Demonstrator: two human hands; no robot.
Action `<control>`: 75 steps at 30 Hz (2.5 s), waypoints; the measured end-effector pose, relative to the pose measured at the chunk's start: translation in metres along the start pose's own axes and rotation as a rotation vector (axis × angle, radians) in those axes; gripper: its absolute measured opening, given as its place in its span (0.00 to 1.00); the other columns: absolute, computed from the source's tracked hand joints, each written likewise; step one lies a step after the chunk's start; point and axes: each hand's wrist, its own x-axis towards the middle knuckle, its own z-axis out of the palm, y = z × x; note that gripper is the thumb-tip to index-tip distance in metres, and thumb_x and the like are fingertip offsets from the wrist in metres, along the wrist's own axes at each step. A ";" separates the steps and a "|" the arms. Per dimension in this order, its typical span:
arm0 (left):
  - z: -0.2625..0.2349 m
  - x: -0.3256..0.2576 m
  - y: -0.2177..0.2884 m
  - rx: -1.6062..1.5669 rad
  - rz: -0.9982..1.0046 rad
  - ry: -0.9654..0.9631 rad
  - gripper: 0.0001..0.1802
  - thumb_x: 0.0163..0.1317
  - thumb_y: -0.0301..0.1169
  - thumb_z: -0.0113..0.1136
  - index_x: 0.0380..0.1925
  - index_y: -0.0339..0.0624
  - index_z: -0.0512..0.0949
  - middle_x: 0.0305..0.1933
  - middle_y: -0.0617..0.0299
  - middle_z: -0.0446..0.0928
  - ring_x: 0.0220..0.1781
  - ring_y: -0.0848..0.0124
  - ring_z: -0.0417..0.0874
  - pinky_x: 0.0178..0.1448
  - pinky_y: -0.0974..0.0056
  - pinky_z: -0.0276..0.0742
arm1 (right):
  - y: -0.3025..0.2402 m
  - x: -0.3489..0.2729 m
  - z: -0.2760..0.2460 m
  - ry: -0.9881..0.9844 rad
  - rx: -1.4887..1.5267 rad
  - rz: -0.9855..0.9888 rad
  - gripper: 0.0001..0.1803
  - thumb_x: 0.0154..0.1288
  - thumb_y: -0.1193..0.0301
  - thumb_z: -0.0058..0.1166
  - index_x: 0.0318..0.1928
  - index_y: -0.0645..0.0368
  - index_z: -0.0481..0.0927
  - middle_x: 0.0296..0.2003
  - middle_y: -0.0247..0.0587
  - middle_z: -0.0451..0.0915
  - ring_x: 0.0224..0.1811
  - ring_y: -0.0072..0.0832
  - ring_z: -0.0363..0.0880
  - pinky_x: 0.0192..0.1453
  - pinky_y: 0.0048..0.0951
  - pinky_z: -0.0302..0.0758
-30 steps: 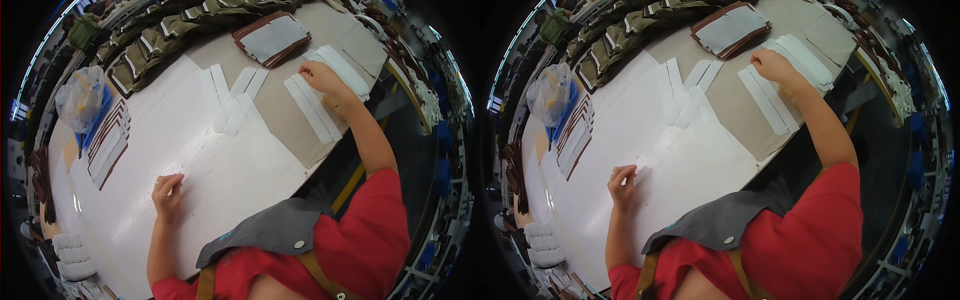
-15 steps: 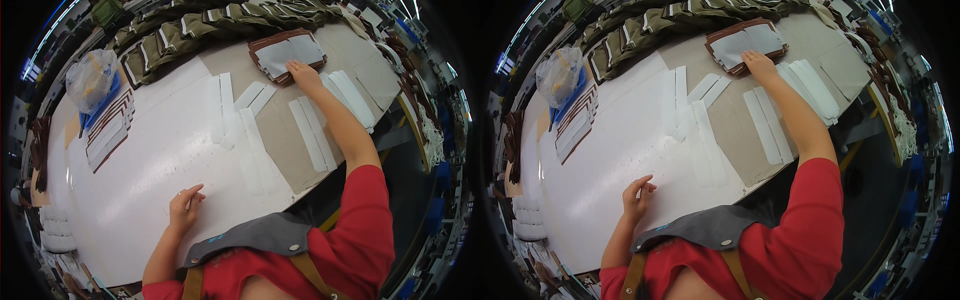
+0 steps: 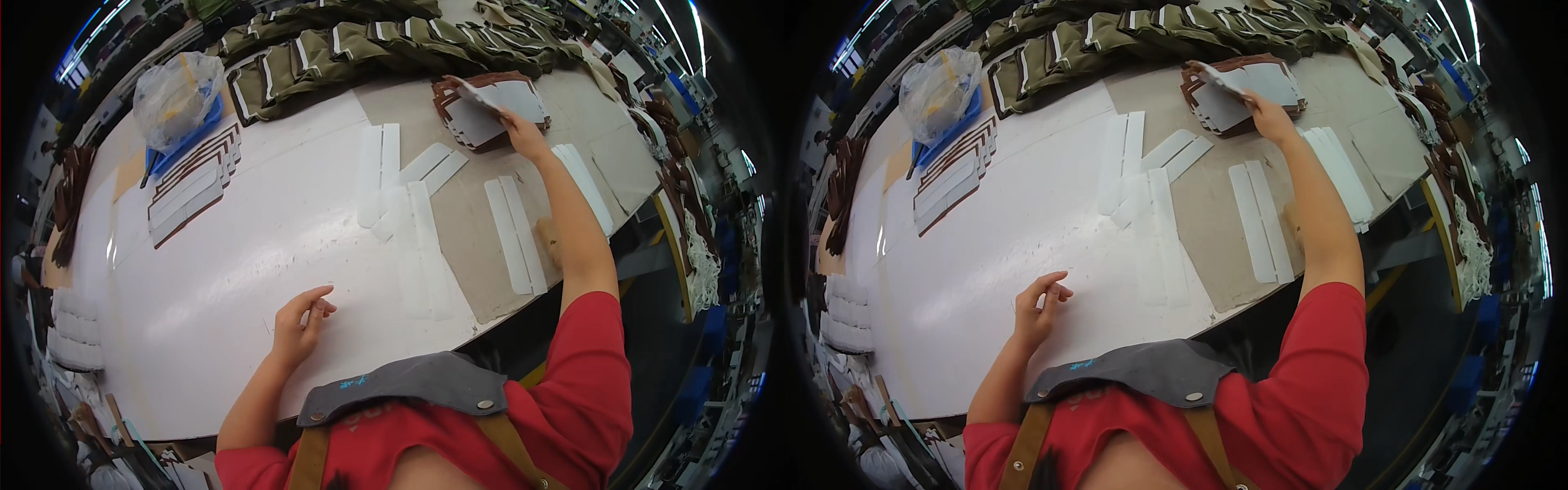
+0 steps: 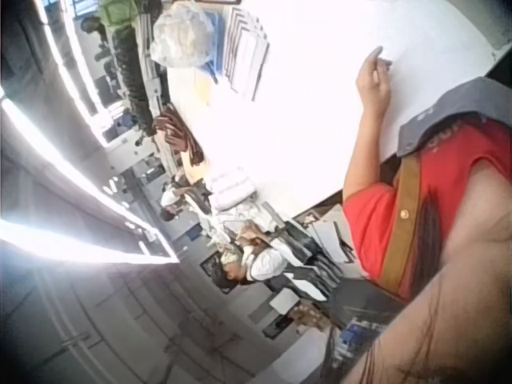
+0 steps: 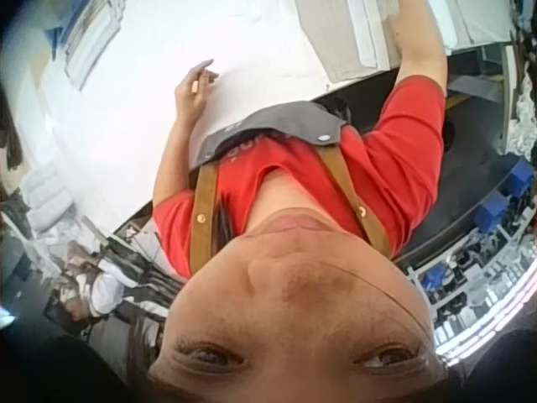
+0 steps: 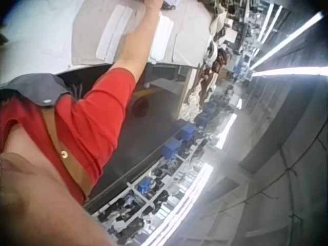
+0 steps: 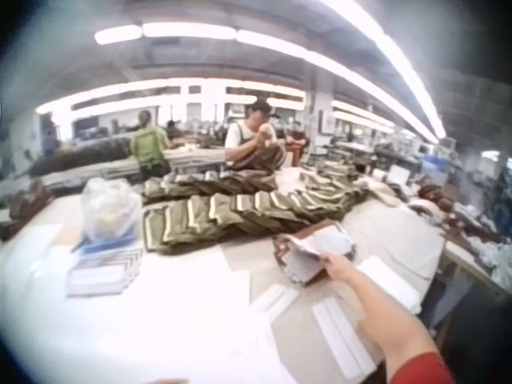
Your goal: The person applies glue from a squeeze bottle onto white rectangular foam pieces and presses them onto brown fabric frames. They repeat this process for multiple units, stacking the finished assemblies on the table.
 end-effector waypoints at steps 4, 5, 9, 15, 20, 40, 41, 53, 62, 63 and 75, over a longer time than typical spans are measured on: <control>-0.006 0.001 0.001 -0.048 -0.032 0.016 0.11 0.64 0.24 0.46 0.44 0.36 0.75 0.29 0.56 0.79 0.30 0.72 0.80 0.37 0.69 0.75 | -0.009 0.010 -0.021 0.179 0.404 0.247 0.21 0.67 0.62 0.41 0.55 0.61 0.69 0.44 0.48 0.78 0.47 0.35 0.74 0.50 0.31 0.68; -0.007 0.000 0.002 -0.061 -0.037 0.019 0.12 0.64 0.25 0.46 0.45 0.36 0.74 0.28 0.56 0.79 0.31 0.71 0.80 0.38 0.70 0.75 | -0.013 0.013 -0.025 0.195 0.520 0.325 0.21 0.67 0.61 0.41 0.54 0.62 0.69 0.44 0.46 0.77 0.47 0.33 0.74 0.50 0.30 0.68; -0.009 0.006 0.008 -0.078 -0.009 0.013 0.12 0.64 0.25 0.46 0.45 0.36 0.74 0.29 0.57 0.79 0.31 0.72 0.80 0.38 0.70 0.75 | -0.020 0.020 -0.063 0.403 0.946 0.356 0.18 0.68 0.62 0.42 0.53 0.58 0.67 0.47 0.39 0.73 0.46 0.25 0.72 0.47 0.27 0.70; -0.021 0.013 0.016 -0.104 0.046 0.042 0.12 0.65 0.26 0.45 0.47 0.35 0.73 0.32 0.55 0.79 0.36 0.70 0.80 0.43 0.67 0.75 | -0.096 0.019 -0.101 0.366 1.286 0.129 0.22 0.68 0.65 0.43 0.60 0.57 0.61 0.55 0.37 0.67 0.53 0.29 0.70 0.53 0.32 0.69; -0.036 0.023 0.044 -0.406 0.069 -0.025 0.18 0.68 0.33 0.43 0.53 0.36 0.68 0.46 0.50 0.76 0.49 0.63 0.77 0.53 0.62 0.72 | -0.207 -0.008 -0.086 0.244 1.044 -0.092 0.21 0.68 0.65 0.44 0.57 0.61 0.64 0.50 0.39 0.71 0.49 0.26 0.72 0.49 0.25 0.71; -0.075 -0.135 -0.025 -0.349 -0.405 0.608 0.35 0.57 0.22 0.50 0.63 0.39 0.49 0.55 0.52 0.63 0.58 0.66 0.67 0.58 0.62 0.67 | -0.383 -0.238 0.133 -0.480 1.365 0.349 0.19 0.71 0.67 0.37 0.55 0.69 0.64 0.47 0.40 0.72 0.45 0.19 0.70 0.51 0.21 0.67; -0.077 -0.136 -0.023 -0.254 -0.367 0.688 0.33 0.57 0.23 0.51 0.63 0.39 0.51 0.53 0.52 0.64 0.56 0.65 0.68 0.58 0.62 0.67 | -0.381 -0.237 0.127 -0.487 1.399 0.368 0.19 0.71 0.68 0.37 0.56 0.69 0.63 0.49 0.41 0.71 0.48 0.21 0.70 0.53 0.22 0.68; -0.109 -0.082 -0.027 0.234 -0.453 0.151 0.23 0.51 0.35 0.62 0.45 0.36 0.71 0.46 0.55 0.69 0.43 0.65 0.70 0.46 0.66 0.69 | -0.369 -0.233 0.125 -0.216 1.580 0.601 0.20 0.71 0.65 0.37 0.56 0.66 0.60 0.54 0.44 0.68 0.55 0.29 0.68 0.58 0.33 0.67; -0.150 -0.076 -0.013 0.156 -0.373 -0.105 0.15 0.47 0.34 0.65 0.28 0.35 0.73 0.37 0.63 0.72 0.40 0.73 0.69 0.41 0.69 0.69 | -0.364 -0.232 0.123 -0.149 1.641 0.678 0.20 0.71 0.65 0.37 0.55 0.66 0.60 0.54 0.44 0.67 0.55 0.28 0.68 0.58 0.32 0.68; -0.149 -0.076 -0.011 0.167 -0.530 -0.096 0.14 0.48 0.34 0.65 0.25 0.36 0.72 0.24 0.65 0.71 0.28 0.76 0.69 0.33 0.71 0.68 | -0.362 -0.233 0.122 -0.138 1.597 0.673 0.19 0.71 0.64 0.37 0.54 0.66 0.62 0.53 0.44 0.68 0.55 0.28 0.69 0.57 0.32 0.68; -0.148 -0.113 -0.032 -0.103 -0.519 -0.003 0.26 0.51 0.26 0.58 0.51 0.37 0.66 0.38 0.56 0.78 0.41 0.74 0.77 0.44 0.71 0.70 | -0.383 -0.241 0.121 -0.548 0.198 -0.797 0.22 0.59 0.56 0.52 0.52 0.49 0.73 0.60 0.36 0.66 0.63 0.35 0.62 0.66 0.47 0.54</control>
